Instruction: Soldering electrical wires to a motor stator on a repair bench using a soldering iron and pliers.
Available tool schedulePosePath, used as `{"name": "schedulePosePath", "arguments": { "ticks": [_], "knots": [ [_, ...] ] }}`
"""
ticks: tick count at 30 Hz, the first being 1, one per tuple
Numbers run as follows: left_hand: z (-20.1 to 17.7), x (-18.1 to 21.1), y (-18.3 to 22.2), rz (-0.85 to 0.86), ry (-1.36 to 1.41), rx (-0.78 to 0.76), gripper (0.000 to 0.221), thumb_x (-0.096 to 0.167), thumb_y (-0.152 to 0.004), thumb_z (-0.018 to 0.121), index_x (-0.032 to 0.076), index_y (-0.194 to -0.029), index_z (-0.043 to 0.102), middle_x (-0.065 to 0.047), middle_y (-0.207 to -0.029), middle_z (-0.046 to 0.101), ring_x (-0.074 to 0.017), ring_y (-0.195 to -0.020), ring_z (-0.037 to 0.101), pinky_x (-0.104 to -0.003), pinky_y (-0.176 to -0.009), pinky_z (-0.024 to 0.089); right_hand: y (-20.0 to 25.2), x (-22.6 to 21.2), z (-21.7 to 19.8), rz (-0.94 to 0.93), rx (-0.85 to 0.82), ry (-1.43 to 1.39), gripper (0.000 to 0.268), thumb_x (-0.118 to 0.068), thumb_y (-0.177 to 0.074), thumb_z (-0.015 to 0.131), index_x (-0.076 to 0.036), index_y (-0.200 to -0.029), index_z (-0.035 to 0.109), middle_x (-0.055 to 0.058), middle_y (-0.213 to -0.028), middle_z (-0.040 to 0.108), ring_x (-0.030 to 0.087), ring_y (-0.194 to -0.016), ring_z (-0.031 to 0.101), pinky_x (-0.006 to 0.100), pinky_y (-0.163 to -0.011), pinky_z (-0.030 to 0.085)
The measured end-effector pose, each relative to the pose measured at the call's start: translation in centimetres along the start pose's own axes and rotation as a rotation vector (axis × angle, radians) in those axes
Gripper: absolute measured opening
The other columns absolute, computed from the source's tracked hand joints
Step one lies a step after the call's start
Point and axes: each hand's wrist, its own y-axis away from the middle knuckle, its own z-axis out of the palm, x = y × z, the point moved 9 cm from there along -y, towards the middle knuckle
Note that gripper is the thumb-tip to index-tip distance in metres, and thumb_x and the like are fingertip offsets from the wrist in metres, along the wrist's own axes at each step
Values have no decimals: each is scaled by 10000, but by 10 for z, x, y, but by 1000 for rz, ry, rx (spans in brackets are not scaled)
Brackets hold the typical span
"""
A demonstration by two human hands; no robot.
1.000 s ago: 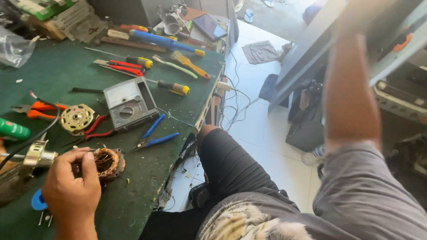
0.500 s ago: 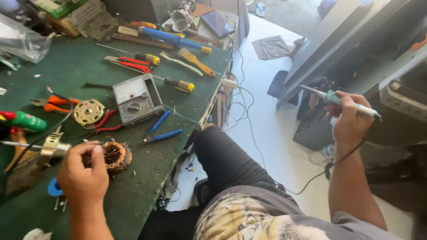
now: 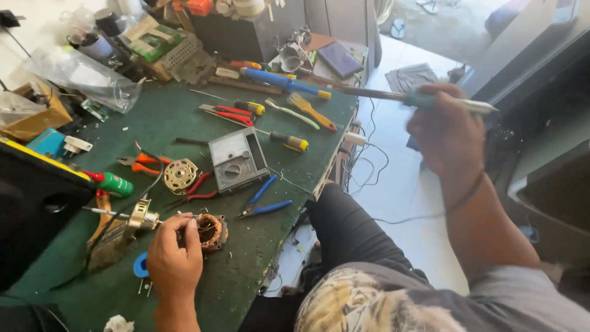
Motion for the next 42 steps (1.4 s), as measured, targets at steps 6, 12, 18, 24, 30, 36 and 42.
{"name": "schedulePosePath", "arguments": {
  "ticks": [6,12,18,24,30,36,42],
  "knots": [
    [0,-12,-2,-91,-34,-24,147,118,-1044,623,-19,-1084,660,-168,-1093,730,-332,-1024,706,-442,-851,586,-50,57,70,-1,-176,395,319,-279,-1033,668,-24,-1225,667,131,-867,723,164,-726,723,223,-609,614],
    [0,-18,-4,-124,-29,-20,126,125,-1028,617,7,-1055,653,-136,-1076,735,-285,-994,712,-394,-847,582,-75,98,107,-23,-274,546,389,-300,-1041,628,15,-1269,631,172,-897,720,172,-724,672,240,-696,584],
    [-6,-5,-9,-84,19,4,124,118,-1017,609,10,-1065,651,-126,-1063,741,-309,-1000,725,-427,-833,581,-119,133,149,-349,-634,977,275,-59,-1098,644,-6,-1368,635,155,-1210,726,223,-1090,700,351,-925,588],
    [-6,0,-11,-99,0,-27,125,135,-1013,593,48,-1049,675,-95,-1082,747,-264,-1057,723,-412,-855,554,-190,234,159,-495,-997,1441,361,-239,-1140,537,-24,-1406,650,288,-1261,689,471,-1123,649,592,-870,528],
    [-2,-7,-7,-109,-11,-33,105,149,-1005,613,63,-1047,656,-91,-1093,743,-261,-1030,722,-421,-819,553,-201,340,184,-397,-1357,1541,412,-283,-1089,483,-137,-1458,596,223,-1334,660,423,-1182,611,550,-993,468],
    [-6,-4,-8,-101,-9,-40,103,155,-1008,601,63,-1019,646,-104,-1086,746,-282,-1027,719,-440,-774,516,-229,416,187,-339,-1333,1678,471,-214,-1038,488,-219,-1508,511,142,-1454,581,339,-1337,507,480,-1063,379],
    [-10,0,-13,-93,-8,-5,83,133,-1015,576,73,-1011,634,-95,-1072,731,-270,-948,698,-404,-750,484,-250,456,181,-232,-1320,1855,729,63,-876,453,-243,-1537,446,127,-1528,508,377,-1419,437,545,-1067,355]
  ]
}}
